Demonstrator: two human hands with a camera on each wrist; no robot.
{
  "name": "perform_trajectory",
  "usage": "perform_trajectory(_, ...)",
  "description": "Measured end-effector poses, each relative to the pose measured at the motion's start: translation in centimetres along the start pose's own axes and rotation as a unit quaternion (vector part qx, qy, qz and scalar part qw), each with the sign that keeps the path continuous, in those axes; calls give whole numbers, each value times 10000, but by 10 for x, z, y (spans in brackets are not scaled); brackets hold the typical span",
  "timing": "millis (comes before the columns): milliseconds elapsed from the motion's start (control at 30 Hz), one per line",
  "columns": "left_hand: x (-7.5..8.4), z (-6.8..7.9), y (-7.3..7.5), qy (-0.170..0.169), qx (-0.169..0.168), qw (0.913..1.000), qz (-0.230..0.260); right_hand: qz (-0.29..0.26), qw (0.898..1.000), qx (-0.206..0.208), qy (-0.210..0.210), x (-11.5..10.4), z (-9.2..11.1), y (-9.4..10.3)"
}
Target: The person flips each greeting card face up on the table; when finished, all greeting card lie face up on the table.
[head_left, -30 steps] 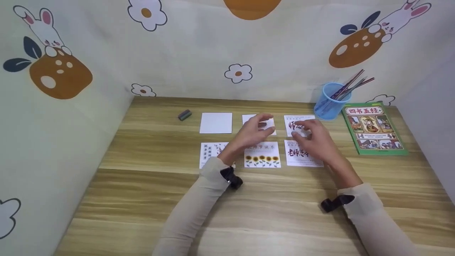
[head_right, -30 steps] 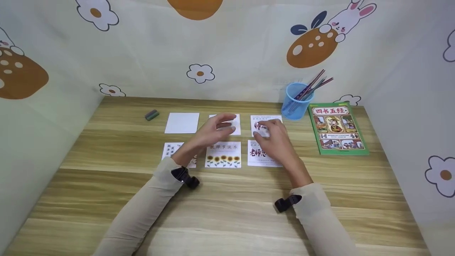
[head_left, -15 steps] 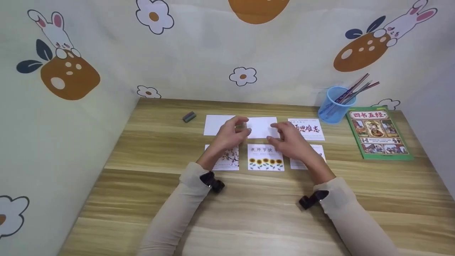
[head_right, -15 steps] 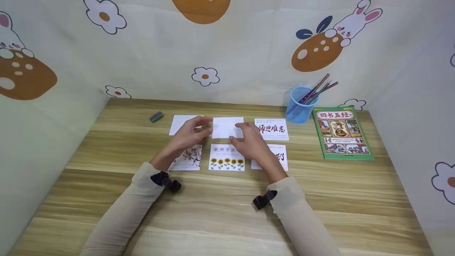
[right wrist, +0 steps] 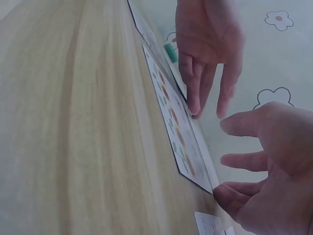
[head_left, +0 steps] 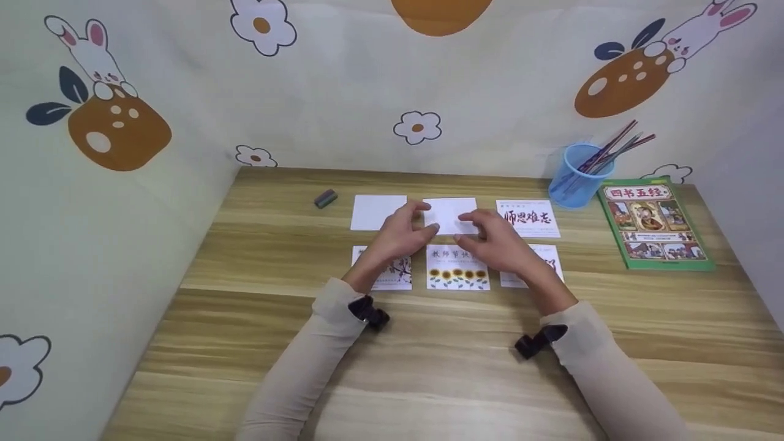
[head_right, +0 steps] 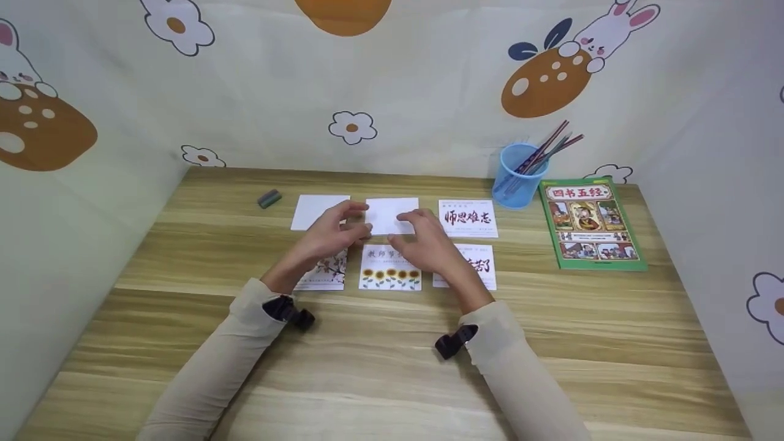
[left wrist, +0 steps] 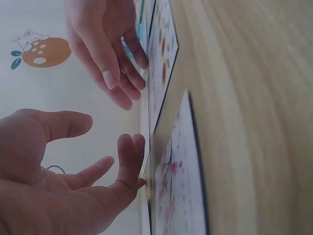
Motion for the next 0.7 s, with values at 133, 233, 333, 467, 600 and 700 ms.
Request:
perform_trajectory(133,4,1,-5,-103,-4,9997,-212,-34,10000,-43,-36,1,0,-1)
perform_trajectory(233,5,0,-6,-103,-1,9996,-256,-64,10000,-44,-54,2,1,-1)
perform_trajectory(333,5,-1,-6,-38,-28,9999,-129,-95,9999,71,-49,3,1,2)
perform_trajectory(467,4,1,-4,105,-29,9999,40,-101,9993,321,-135,5,2,7)
perform_trajectory(600,4,3,-3,205,111,9997,-75,-52,9993,326,-186,4,2,7)
perform_trajectory(700,5,4,-4,172,183,9995,-206,-27,9998,173,-101,0,2,1)
Point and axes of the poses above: each hand's wrist, its own z-axis away from the middle knuckle, its own y-axis out of the back of the hand, x = y × z, the point moved 10 cm from there along -z, towards the middle knuckle, and after that the axes turned 11 degrees about y, right-handed, at the moved point
